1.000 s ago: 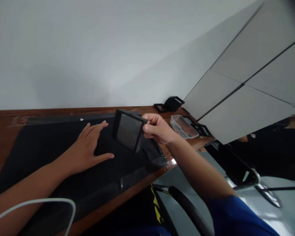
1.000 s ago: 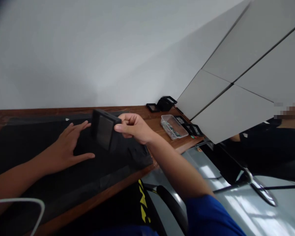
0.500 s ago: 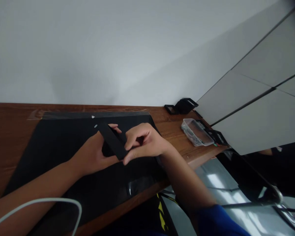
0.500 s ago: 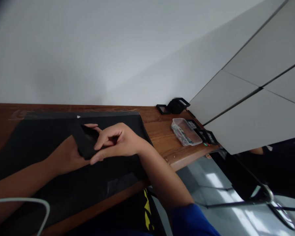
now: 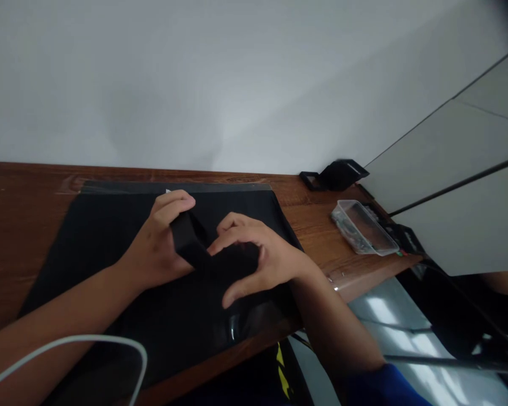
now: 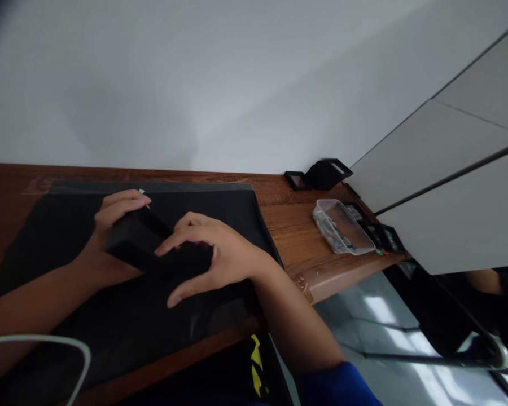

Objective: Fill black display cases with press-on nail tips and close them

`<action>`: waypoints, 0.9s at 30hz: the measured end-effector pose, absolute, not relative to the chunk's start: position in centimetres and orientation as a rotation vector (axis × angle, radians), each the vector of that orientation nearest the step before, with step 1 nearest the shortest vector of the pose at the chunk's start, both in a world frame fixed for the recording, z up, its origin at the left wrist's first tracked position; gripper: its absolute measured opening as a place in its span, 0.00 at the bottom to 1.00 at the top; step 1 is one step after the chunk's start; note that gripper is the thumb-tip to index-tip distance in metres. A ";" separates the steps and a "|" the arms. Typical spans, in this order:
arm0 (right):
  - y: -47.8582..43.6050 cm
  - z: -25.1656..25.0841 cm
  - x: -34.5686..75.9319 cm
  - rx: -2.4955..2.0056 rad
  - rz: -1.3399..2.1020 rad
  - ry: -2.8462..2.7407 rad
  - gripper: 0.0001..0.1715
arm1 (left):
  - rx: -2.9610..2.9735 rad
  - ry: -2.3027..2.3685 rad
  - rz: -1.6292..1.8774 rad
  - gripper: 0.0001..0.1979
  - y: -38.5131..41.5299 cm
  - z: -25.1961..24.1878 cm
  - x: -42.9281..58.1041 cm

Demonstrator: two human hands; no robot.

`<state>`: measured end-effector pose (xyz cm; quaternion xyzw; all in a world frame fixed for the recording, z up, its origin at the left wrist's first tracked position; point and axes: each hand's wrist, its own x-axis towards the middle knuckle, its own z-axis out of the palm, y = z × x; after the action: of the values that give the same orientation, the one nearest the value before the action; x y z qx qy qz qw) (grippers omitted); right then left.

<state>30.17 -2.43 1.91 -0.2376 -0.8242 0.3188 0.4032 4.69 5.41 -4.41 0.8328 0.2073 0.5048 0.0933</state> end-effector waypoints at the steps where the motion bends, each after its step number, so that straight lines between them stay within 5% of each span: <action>1: -2.5 2.0 30.3 -0.625 0.764 -2.081 0.39 | 2.529 0.540 1.549 0.43 5.5 -4.0 4.7; 7: -2.9 1.0 29.9 -0.895 0.853 -2.069 0.76 | 2.763 0.383 1.499 0.41 4.5 -2.8 4.9; 11: -2.6 0.6 29.5 -0.875 1.016 -2.004 0.69 | 2.623 0.387 1.406 0.55 3.9 -3.4 5.2; 15: -2.2 1.0 30.0 -1.068 0.788 -2.002 0.67 | 2.270 0.505 1.113 0.70 4.7 -5.2 4.7; 19: -2.2 1.4 30.4 -1.204 0.474 -2.099 0.67 | 1.960 0.628 0.737 0.63 5.8 -6.3 3.9; 24: -2.4 1.3 29.9 -1.232 0.268 -2.112 0.63 | 1.531 0.331 0.503 0.42 6.2 -4.4 4.0; 27: -2.3 0.8 29.5 -1.088 0.347 -2.077 0.62 | 1.458 0.271 0.508 0.43 5.8 -3.4 4.7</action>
<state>29.51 -2.25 0.82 -0.4253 -0.8120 0.1357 0.3760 4.68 5.76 -3.43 0.6568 0.1219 0.2287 0.7082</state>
